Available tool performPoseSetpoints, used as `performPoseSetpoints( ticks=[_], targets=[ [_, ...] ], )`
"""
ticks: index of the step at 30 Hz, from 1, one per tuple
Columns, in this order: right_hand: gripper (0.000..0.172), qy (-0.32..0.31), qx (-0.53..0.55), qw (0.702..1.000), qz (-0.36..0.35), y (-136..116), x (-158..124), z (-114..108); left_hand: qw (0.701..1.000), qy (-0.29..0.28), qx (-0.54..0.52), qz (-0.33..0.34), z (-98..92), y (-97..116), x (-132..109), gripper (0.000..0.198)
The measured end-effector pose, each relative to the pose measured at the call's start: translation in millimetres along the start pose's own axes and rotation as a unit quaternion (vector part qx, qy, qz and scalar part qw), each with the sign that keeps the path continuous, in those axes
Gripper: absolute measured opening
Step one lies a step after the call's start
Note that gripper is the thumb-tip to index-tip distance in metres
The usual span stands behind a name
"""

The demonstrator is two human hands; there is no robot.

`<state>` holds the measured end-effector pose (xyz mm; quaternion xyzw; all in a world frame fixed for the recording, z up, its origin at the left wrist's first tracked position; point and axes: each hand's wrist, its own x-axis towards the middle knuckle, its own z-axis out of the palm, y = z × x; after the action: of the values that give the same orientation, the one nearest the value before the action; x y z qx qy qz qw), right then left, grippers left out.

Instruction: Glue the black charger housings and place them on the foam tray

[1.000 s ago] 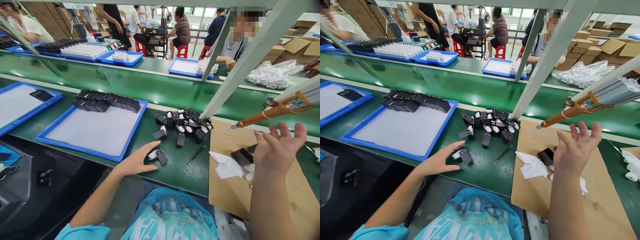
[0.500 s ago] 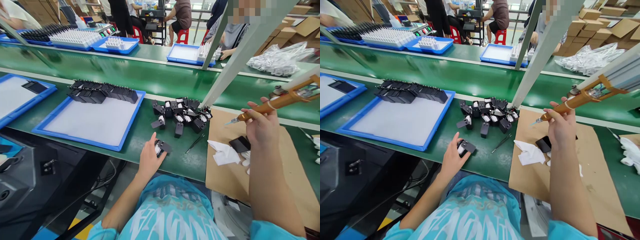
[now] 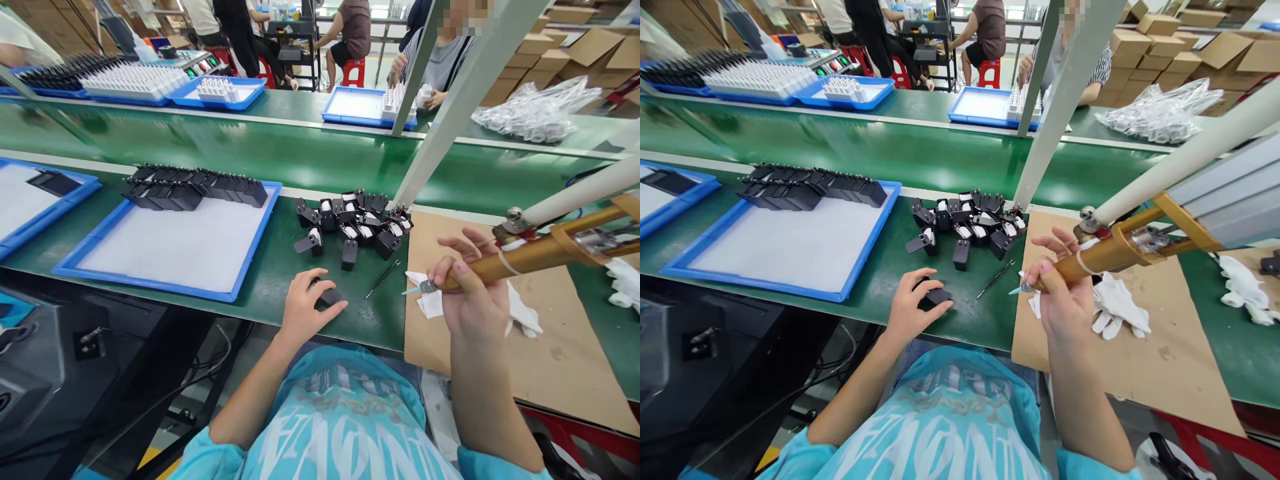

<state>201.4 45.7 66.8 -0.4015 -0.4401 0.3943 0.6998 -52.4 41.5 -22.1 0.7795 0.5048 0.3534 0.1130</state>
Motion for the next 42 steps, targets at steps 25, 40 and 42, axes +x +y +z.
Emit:
performPoseSetpoints(
  ticks=[25, 40, 42],
  targets=[
    [0.036, 0.044, 0.032, 0.998, -0.037, 12.0, -4.8, 14.5, 0.960, -0.087, -0.223, -0.149, -25.5, -38.5, -10.9, 0.033],
    [0.041, -0.061, 0.211, 0.976, 0.016, 7.3, -20.6, 95.9, 0.987, -0.070, -0.078, -0.118, -23.2, 13.1, -5.1, 0.029],
    [0.036, -0.074, 0.242, 0.967, 0.025, 4.2, -21.7, 96.6, 0.989, -0.061, -0.080, -0.111, -26.6, 17.0, -3.7, 0.029]
  ],
)
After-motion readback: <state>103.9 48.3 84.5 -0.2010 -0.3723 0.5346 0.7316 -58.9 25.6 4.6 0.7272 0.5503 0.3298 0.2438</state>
